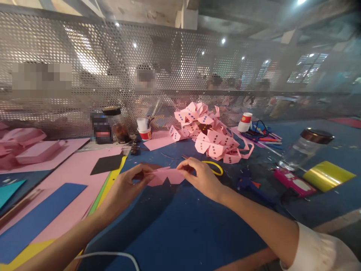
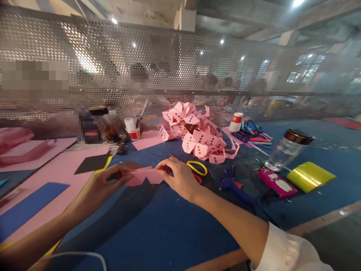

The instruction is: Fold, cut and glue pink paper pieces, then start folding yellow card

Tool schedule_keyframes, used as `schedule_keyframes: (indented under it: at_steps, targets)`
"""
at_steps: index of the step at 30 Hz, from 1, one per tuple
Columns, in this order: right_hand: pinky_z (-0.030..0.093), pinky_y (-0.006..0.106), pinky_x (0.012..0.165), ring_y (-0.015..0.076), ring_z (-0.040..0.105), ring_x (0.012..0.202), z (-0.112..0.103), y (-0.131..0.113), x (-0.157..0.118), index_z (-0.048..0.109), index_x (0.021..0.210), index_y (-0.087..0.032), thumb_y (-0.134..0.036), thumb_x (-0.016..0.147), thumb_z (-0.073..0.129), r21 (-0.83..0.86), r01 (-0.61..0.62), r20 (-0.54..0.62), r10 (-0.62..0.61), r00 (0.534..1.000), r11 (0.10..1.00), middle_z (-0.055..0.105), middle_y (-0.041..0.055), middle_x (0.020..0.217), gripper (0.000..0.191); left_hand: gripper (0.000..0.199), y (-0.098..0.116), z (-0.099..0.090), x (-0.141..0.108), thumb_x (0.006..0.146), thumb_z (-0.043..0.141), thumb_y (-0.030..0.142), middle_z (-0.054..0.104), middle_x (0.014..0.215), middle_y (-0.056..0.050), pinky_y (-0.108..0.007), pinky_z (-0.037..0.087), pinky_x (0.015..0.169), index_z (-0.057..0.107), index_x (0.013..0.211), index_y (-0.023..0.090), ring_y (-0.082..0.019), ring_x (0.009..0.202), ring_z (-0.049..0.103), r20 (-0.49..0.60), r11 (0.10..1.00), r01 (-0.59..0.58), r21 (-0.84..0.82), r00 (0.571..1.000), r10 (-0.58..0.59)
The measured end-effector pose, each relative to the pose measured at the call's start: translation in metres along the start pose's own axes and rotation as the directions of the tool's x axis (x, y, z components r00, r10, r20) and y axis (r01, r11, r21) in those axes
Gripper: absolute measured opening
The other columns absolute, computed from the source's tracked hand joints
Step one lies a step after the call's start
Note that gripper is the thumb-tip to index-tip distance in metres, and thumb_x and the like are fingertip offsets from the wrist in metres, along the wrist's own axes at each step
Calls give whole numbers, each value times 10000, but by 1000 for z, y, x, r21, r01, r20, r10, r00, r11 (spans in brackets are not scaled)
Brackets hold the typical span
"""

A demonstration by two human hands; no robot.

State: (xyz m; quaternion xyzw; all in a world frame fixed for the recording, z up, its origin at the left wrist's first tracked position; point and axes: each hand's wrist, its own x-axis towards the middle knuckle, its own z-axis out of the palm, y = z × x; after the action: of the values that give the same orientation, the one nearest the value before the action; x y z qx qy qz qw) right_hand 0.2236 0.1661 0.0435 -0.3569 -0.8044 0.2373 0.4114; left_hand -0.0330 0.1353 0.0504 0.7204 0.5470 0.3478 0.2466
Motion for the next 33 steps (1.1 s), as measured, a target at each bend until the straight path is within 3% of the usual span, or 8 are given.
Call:
schedule_keyframes:
  at_steps: [4, 8, 16, 23, 33]
  targets:
    - [493, 250, 770, 120, 617, 821, -8, -10, 0, 650, 928, -200, -179, 902, 621, 24, -35, 138, 31, 990, 999, 683, 8, 938, 44, 305, -5, 0, -13, 904, 558, 499, 730, 910, -28, -299, 480, 753, 663, 972, 221, -217, 864, 668, -3, 998, 53, 44, 999, -53]
    - [472, 229, 724, 101, 613, 774, -12, -13, -5, 663, 874, -195, -194, 880, 655, -27, -66, 235, 70, 969, 997, 669, -7, 908, 11, 295, -16, 3, -28, 896, 573, 484, 724, 914, -27, -294, 475, 755, 668, 948, 209, -217, 865, 657, 9, 998, 24, 52, 1000, -25]
    - [433, 238, 762, 105, 605, 801, -10, -8, -12, 678, 874, -205, -230, 887, 685, -91, 7, 368, 27, 929, 996, 644, -10, 914, 30, 298, -27, 8, -40, 908, 564, 491, 673, 791, -3, -274, 447, 720, 656, 888, 209, -183, 771, 613, -7, 997, 32, 72, 999, -32]
    - [414, 237, 708, 116, 589, 778, -17, -3, -16, 648, 843, -204, -337, 926, 646, -95, 20, 403, 20, 915, 995, 659, -18, 851, 157, 269, -31, 13, -42, 919, 558, 485, 667, 815, 20, -242, 441, 717, 640, 890, 231, -163, 785, 614, 51, 997, 7, 73, 999, -10]
    - [407, 252, 709, 124, 594, 766, -17, -4, -18, 650, 841, -200, -342, 939, 628, -149, 46, 408, 19, 913, 988, 671, -7, 846, 174, 267, -33, 13, -42, 919, 559, 479, 684, 829, 13, -239, 453, 719, 644, 883, 227, -165, 784, 611, 86, 996, 8, 87, 996, -16]
